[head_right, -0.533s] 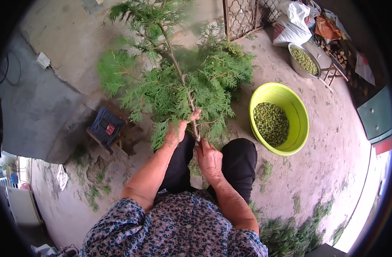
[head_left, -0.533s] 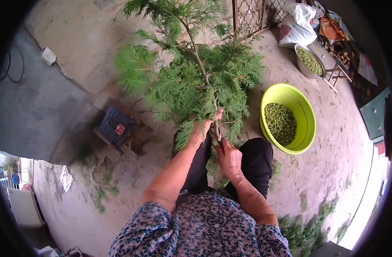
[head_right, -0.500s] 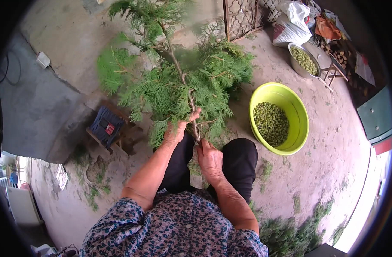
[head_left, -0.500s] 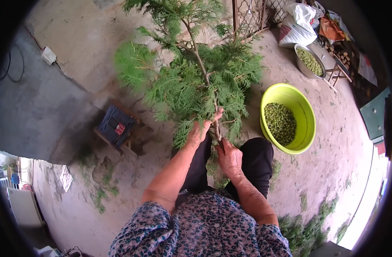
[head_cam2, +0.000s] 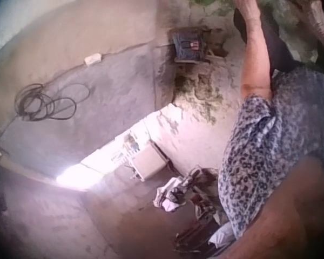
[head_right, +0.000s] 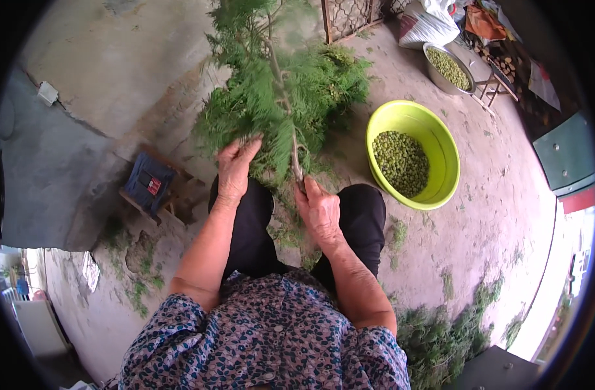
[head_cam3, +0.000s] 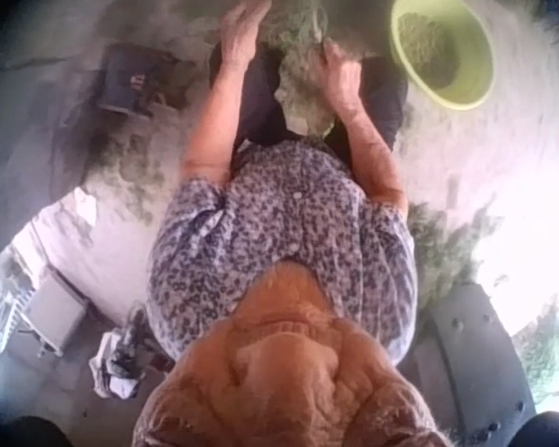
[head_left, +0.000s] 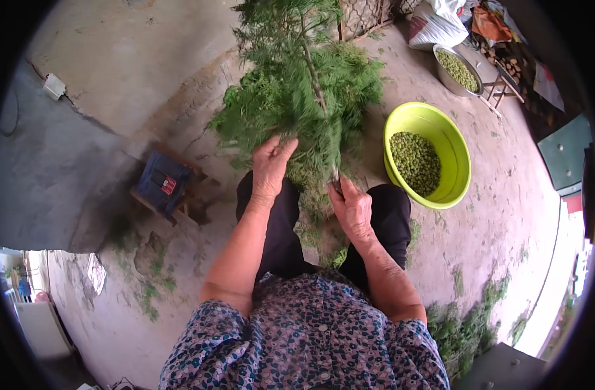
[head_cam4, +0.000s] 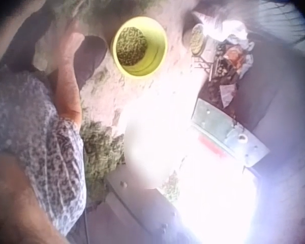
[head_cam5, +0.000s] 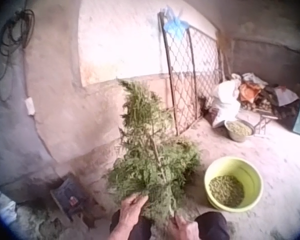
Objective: The person picks small green cones from a coniferous branch by hand and places them into a green bucket. They rotate the branch to access different clusters of cones and pick up a few that fall onto the concrete floor.
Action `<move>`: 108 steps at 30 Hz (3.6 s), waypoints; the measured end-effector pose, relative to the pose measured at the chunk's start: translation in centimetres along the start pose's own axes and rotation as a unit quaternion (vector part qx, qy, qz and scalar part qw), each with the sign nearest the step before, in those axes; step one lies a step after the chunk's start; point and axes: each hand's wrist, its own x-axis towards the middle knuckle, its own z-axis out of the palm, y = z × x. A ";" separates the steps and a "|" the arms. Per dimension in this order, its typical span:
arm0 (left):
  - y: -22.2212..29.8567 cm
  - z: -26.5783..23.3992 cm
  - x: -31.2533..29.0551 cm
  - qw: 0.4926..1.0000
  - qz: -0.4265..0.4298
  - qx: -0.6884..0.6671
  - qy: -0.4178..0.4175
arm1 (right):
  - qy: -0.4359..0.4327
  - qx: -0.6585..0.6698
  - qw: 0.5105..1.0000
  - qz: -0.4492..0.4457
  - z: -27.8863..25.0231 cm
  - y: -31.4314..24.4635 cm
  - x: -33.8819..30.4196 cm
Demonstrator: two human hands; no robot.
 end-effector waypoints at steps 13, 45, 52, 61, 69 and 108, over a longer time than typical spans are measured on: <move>2.6 -1.6 -0.7 0.980 0.145 0.070 0.115 | 0.020 0.114 0.974 0.193 -0.8 1.1 1.3; -1.4 -2.5 -0.5 0.985 -0.023 -0.172 -0.018 | -0.129 0.420 0.855 0.274 4.7 12.3 -0.9; -2.1 -3.0 -0.5 0.969 -0.099 -0.205 -0.090 | -0.143 0.350 0.819 0.432 0.9 1.6 0.4; -6.7 -9.0 5.5 0.788 -0.288 -0.472 -0.272 | -0.077 -0.088 0.993 0.023 0.9 0.3 0.2; 0.3 -5.0 0.4 0.865 -0.217 -0.405 -0.200 | -0.027 0.243 0.969 -0.035 -0.3 -4.2 2.0; 0.6 -0.4 -2.5 0.879 -0.050 -0.358 -0.309 | -0.142 0.347 0.923 -0.087 0.2 -2.3 2.2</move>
